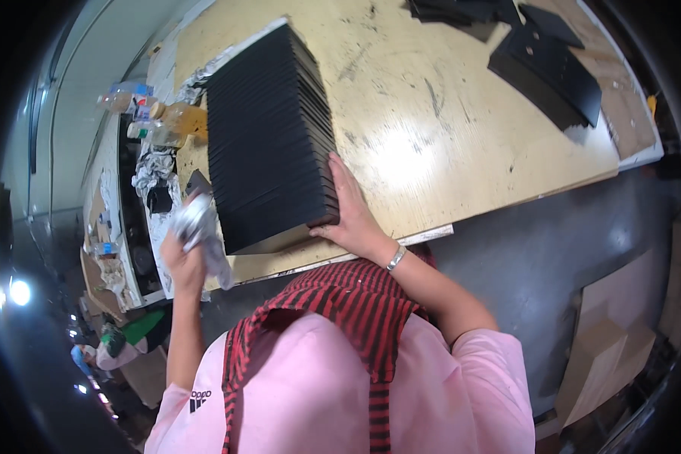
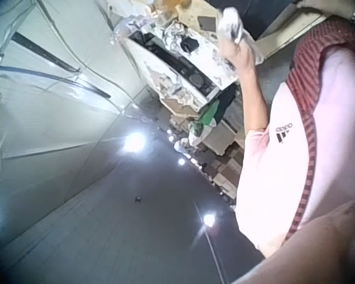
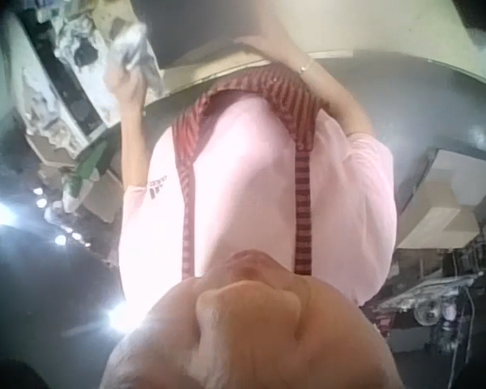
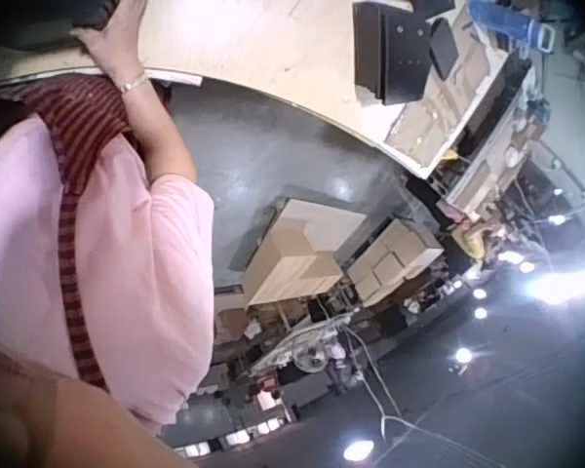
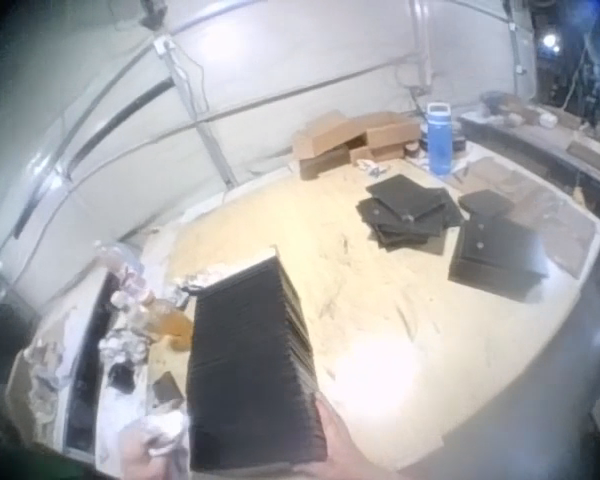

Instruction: Cleaning individual black rectangular components with a cloth and solvent.

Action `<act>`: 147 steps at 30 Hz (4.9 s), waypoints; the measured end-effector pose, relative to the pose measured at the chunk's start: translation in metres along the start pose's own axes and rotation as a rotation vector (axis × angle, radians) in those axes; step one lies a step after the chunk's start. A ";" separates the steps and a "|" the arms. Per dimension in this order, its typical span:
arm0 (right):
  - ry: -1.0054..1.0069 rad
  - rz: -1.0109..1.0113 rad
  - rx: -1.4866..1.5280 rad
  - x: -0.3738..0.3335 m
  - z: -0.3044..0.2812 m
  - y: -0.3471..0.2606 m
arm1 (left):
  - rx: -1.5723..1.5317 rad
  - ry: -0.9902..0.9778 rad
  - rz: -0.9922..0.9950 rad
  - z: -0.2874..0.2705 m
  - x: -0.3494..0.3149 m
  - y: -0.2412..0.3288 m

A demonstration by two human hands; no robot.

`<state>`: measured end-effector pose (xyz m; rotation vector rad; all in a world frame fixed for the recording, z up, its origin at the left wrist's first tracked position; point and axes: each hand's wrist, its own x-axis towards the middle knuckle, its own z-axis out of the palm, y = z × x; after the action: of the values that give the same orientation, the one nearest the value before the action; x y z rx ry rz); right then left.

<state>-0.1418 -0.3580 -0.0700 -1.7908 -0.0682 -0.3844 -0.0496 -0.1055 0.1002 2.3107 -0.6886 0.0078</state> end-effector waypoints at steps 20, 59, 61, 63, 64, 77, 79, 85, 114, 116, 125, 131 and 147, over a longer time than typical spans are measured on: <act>-0.128 0.522 0.471 -0.014 0.000 0.007 | 0.300 -0.419 0.669 0.098 0.076 0.035; -0.079 0.267 -0.441 -0.063 0.006 -0.045 | 0.077 0.022 0.640 0.042 -0.046 -0.047; -0.030 0.389 -0.465 -0.065 0.007 -0.053 | 0.065 0.040 0.657 0.042 -0.051 -0.042; 0.081 0.406 -0.458 -0.068 0.008 -0.059 | 0.133 -0.088 0.528 0.042 -0.059 -0.038; 0.100 0.371 -0.505 -0.073 0.004 -0.062 | 0.149 -0.083 0.584 0.042 -0.057 -0.043; -0.026 0.039 0.031 0.094 0.063 -0.223 | -0.704 0.147 0.048 -0.035 -0.073 -0.089; -0.019 0.041 0.026 0.107 0.084 -0.225 | -0.871 0.097 -0.089 -0.041 -0.078 -0.107; -0.079 0.052 0.171 0.108 0.138 -0.211 | 0.034 0.534 -0.536 -0.038 -0.029 -0.257; -0.205 -0.182 0.073 0.129 0.199 -0.180 | -0.354 0.382 0.400 -0.175 -0.047 -0.154; -0.202 -0.173 0.059 0.129 0.199 -0.182 | -0.369 0.389 0.349 -0.168 -0.047 -0.162; -0.185 -0.147 0.049 0.126 0.202 -0.182 | -0.368 0.457 0.238 -0.164 -0.047 -0.171; -0.178 -0.163 0.049 0.126 0.199 -0.182 | -0.373 0.432 0.232 -0.161 -0.039 -0.177; 0.578 0.150 0.789 0.017 0.002 -0.178 | -0.447 0.146 0.042 -0.044 0.007 -0.172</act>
<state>-0.1701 -0.3130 0.1010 -0.8597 0.2852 -0.6458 0.0472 0.0234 0.0248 1.8477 -0.5954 0.0375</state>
